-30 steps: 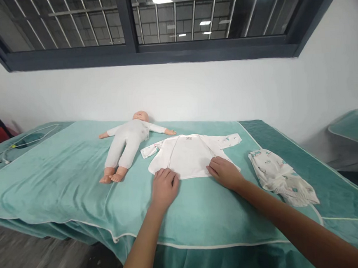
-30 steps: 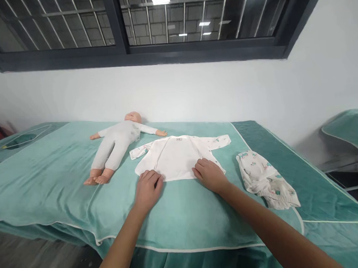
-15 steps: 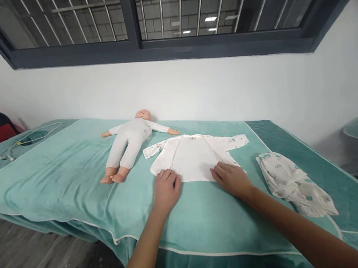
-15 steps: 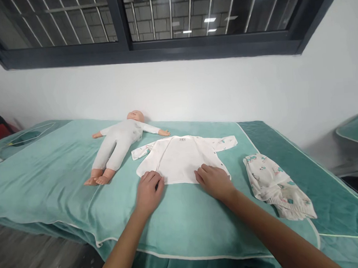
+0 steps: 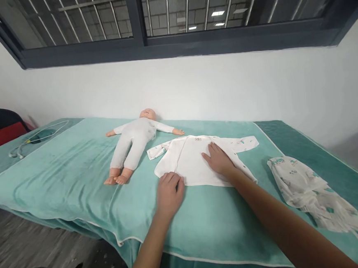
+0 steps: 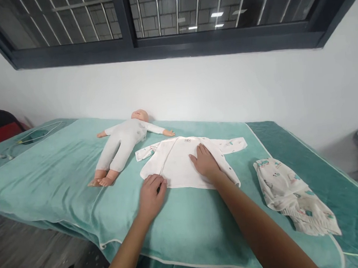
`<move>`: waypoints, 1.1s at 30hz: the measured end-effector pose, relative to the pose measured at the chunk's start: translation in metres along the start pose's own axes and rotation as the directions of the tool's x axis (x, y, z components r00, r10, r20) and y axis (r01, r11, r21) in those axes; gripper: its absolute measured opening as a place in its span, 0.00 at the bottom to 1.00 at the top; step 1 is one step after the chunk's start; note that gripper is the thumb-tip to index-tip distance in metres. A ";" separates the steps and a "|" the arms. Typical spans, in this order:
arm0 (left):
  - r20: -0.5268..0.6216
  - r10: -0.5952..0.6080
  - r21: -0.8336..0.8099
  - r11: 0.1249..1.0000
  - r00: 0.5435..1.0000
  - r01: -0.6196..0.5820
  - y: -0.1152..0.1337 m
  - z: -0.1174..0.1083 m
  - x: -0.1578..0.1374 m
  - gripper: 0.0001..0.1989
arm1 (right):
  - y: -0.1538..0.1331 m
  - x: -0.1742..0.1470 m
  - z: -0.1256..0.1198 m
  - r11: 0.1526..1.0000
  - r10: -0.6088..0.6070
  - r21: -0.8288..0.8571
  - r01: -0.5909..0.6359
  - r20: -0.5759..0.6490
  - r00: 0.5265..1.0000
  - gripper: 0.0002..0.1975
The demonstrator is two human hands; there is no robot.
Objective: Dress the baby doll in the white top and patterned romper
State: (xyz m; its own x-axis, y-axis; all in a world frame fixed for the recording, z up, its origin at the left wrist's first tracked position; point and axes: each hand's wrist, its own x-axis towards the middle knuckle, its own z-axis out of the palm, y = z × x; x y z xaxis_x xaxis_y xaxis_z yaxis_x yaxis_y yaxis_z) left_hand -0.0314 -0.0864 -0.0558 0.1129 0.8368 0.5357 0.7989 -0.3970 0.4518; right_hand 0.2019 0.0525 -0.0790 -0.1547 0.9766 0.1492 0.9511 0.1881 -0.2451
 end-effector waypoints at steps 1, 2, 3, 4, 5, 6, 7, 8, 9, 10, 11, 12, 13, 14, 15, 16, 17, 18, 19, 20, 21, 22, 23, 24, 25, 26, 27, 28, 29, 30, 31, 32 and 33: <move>-0.001 -0.003 -0.002 1.000 1.000 0.003 0.000 0.000 0.000 0.13 | 0.001 0.000 0.001 1.000 0.003 0.005 -0.002 -0.003 1.000 0.38; -0.001 -0.007 -0.004 1.000 1.000 0.007 0.000 0.000 0.000 0.13 | 0.001 0.000 0.002 1.000 0.003 0.009 -0.003 -0.006 1.000 0.38; -0.002 -0.011 -0.005 1.000 1.000 0.011 0.000 0.000 -0.001 0.13 | 0.001 -0.001 0.002 1.000 0.002 0.013 -0.002 -0.008 1.000 0.38; 0.000 -0.014 -0.006 1.000 1.000 0.014 0.000 0.000 -0.001 0.13 | 0.000 -0.002 0.001 1.000 0.000 0.015 0.000 -0.008 1.000 0.38; 0.002 -0.016 -0.005 1.000 1.000 0.016 0.000 0.000 -0.001 0.13 | -0.002 -0.004 0.001 1.000 -0.001 0.018 0.001 -0.008 1.000 0.37; 0.005 -0.016 -0.005 1.000 1.000 0.016 0.000 0.000 -0.001 0.13 | -0.003 -0.005 0.000 1.000 -0.002 0.019 0.002 -0.007 1.000 0.37; 0.006 -0.015 -0.005 1.000 1.000 0.015 0.000 0.000 -0.001 0.13 | -0.004 -0.007 -0.001 1.000 -0.003 0.020 0.003 -0.006 1.000 0.37; 0.007 -0.014 -0.004 1.000 1.000 0.014 0.000 0.000 -0.001 0.13 | -0.005 -0.009 -0.002 1.000 -0.002 0.021 0.003 -0.006 1.000 0.36; 0.006 -0.013 -0.004 1.000 1.000 0.013 0.000 0.000 -0.001 0.13 | -0.006 -0.011 -0.003 1.000 0.000 0.022 0.000 -0.005 1.000 0.36; 0.006 -0.012 -0.004 1.000 1.000 0.012 0.000 0.000 0.000 0.13 | -0.007 -0.013 -0.005 1.000 0.003 0.024 -0.003 -0.004 1.000 0.36; 0.006 -0.011 -0.004 1.000 1.000 0.011 -0.001 0.000 0.000 0.13 | -0.009 -0.014 -0.006 1.000 0.007 0.025 -0.007 0.000 1.000 0.36; 0.008 -0.012 -0.003 1.000 1.000 0.012 -0.001 0.000 0.000 0.13 | -0.010 -0.016 -0.008 1.000 0.008 0.027 -0.009 0.006 1.000 0.36; 0.009 -0.012 -0.002 1.000 1.000 0.012 -0.001 0.000 0.000 0.13 | -0.011 -0.018 -0.010 1.000 0.010 0.028 -0.010 0.013 1.000 0.36; 0.010 -0.013 -0.002 1.000 1.000 0.013 -0.001 0.000 0.000 0.13 | -0.012 -0.019 -0.011 1.000 0.012 0.027 -0.012 0.020 1.000 0.36; 0.009 -0.015 -0.002 1.000 1.000 0.015 -0.001 0.001 0.000 0.13 | -0.013 -0.020 -0.013 1.000 0.014 0.025 -0.015 0.027 1.000 0.36; 0.008 -0.016 -0.002 1.000 1.000 0.017 -0.001 0.001 0.000 0.13 | -0.015 -0.021 -0.014 1.000 0.017 0.022 -0.018 0.032 0.999 0.36; 0.007 -0.017 -0.003 1.000 1.000 0.017 -0.001 0.001 0.000 0.13 | -0.015 -0.022 -0.015 1.000 0.020 0.019 -0.021 0.036 0.999 0.36; 0.007 -0.017 -0.004 1.000 1.000 0.017 -0.001 0.001 0.000 0.13 | -0.016 -0.023 -0.016 1.000 0.024 0.016 -0.025 0.038 0.999 0.36; 0.007 -0.018 -0.004 1.000 1.000 0.018 -0.001 0.001 0.000 0.13 | -0.017 -0.024 -0.016 1.000 0.026 0.013 -0.027 0.039 0.999 0.36; 0.006 -0.019 -0.003 1.000 1.000 0.019 -0.001 0.001 0.000 0.13 | -0.017 -0.025 -0.016 1.000 0.026 0.012 -0.026 0.039 0.999 0.36; 0.005 -0.020 -0.003 1.000 1.000 0.020 -0.001 0.001 0.000 0.13 | -0.018 -0.027 -0.016 1.000 0.026 0.013 -0.026 0.041 0.999 0.36; 0.004 -0.022 -0.003 1.000 1.000 0.022 -0.001 0.001 0.000 0.13 | -0.018 -0.028 -0.016 1.000 0.026 0.015 -0.027 0.043 0.999 0.36; 0.005 -0.023 -0.004 1.000 1.000 0.023 0.000 0.001 0.000 0.13 | -0.018 -0.029 -0.016 0.999 0.027 0.019 -0.028 0.045 0.999 0.36; 0.005 -0.024 -0.005 1.000 1.000 0.024 0.000 0.000 0.000 0.13 | -0.018 -0.030 -0.015 0.999 0.027 0.022 -0.028 0.046 0.999 0.36; 0.007 -0.024 -0.007 1.000 1.000 0.024 0.000 0.000 -0.001 0.13 | -0.019 -0.032 -0.015 0.999 0.027 0.025 -0.028 0.046 0.999 0.36; 0.008 -0.024 -0.009 1.000 1.000 0.025 0.001 0.000 -0.001 0.13 | -0.019 -0.033 -0.015 0.999 0.027 0.026 -0.028 0.045 0.999 0.36; 0.009 -0.024 -0.010 1.000 1.000 0.024 0.001 -0.001 -0.001 0.13 | -0.019 -0.034 -0.015 0.999 0.026 0.026 -0.028 0.043 0.999 0.36; 0.009 -0.023 -0.011 1.000 1.000 0.024 0.001 -0.001 -0.001 0.13 | -0.019 -0.034 -0.015 0.999 0.025 0.026 -0.026 0.041 0.999 0.36; 0.009 -0.022 -0.011 1.000 1.000 0.022 0.001 -0.001 -0.002 0.13 | -0.019 -0.035 -0.015 0.999 0.024 0.026 -0.025 0.039 0.999 0.36; 0.007 -0.021 -0.011 1.000 1.000 0.021 0.001 -0.001 -0.002 0.13 | -0.020 -0.036 -0.016 0.999 0.024 0.026 -0.025 0.040 0.999 0.36; 0.005 -0.021 -0.010 1.000 1.000 0.021 0.001 -0.001 -0.002 0.13 | -0.020 -0.036 -0.016 0.999 0.025 0.025 -0.026 0.041 0.999 0.36; 0.003 -0.022 -0.008 1.000 1.000 0.022 0.000 0.000 -0.002 0.13 | -0.020 -0.036 -0.017 0.999 0.026 0.023 -0.027 0.043 0.999 0.36; 0.002 -0.023 -0.006 1.000 1.000 0.023 0.000 0.000 -0.002 0.13 | -0.021 -0.036 -0.017 0.999 0.028 0.022 -0.029 0.046 0.999 0.36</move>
State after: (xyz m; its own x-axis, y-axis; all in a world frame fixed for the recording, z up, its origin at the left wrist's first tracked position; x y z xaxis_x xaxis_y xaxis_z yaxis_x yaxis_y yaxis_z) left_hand -0.0315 -0.0881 -0.0564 0.0956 0.8466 0.5236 0.7980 -0.3796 0.4681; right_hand 0.1926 0.0114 -0.0628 -0.1398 0.9854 0.0976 0.9492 0.1614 -0.2702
